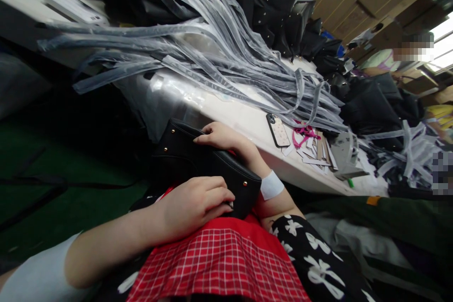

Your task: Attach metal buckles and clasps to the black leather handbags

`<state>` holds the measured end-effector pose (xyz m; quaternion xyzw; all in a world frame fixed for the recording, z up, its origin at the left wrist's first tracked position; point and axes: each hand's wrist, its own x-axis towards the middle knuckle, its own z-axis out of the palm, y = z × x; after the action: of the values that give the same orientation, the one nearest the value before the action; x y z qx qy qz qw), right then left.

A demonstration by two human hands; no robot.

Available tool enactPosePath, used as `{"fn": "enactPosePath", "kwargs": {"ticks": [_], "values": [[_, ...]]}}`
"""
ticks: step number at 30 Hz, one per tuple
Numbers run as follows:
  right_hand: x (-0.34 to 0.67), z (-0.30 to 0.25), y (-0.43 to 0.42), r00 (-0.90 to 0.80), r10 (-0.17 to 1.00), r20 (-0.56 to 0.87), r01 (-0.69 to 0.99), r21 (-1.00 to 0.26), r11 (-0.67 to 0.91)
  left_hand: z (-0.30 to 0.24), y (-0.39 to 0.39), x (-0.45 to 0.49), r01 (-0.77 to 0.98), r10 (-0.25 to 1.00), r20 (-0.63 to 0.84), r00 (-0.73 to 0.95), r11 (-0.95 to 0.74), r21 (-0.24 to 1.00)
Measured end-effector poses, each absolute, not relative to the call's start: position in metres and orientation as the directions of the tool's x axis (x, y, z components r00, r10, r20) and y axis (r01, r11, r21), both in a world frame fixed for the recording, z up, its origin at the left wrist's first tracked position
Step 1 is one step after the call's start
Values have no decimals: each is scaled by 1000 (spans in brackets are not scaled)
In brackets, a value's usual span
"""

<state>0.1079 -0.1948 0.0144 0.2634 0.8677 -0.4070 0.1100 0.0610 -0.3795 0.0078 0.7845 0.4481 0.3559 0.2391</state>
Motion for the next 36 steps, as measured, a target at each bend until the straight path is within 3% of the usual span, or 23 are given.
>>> {"fn": "enactPosePath", "kwargs": {"ticks": [7, 12, 22, 26, 32, 36], "values": [[109, 18, -197, -831, 364, -422, 557, -645, 523, 19, -372, 63, 624, 852, 239, 466, -508, 594], [109, 18, -197, -832, 366, -418, 555, -643, 527, 14, -377, 67, 688, 859, 240, 451, -507, 519], [108, 15, -195, -827, 378, -417, 562, -652, 510, 6, -377, 67, 673, 892, 380, 244, -438, 596], [108, 15, -195, -825, 379, -420, 565, -647, 512, 8, -377, 63, 610, 862, 406, 302, -503, 613], [107, 15, -195, -844, 365, -392, 535, -650, 539, 11, -386, 57, 705, 797, 407, 447, -594, 388], [105, 16, -195, -846, 364, -390, 533, -646, 547, 16, -388, 56, 727, 782, 374, 498, -612, 312]]}}
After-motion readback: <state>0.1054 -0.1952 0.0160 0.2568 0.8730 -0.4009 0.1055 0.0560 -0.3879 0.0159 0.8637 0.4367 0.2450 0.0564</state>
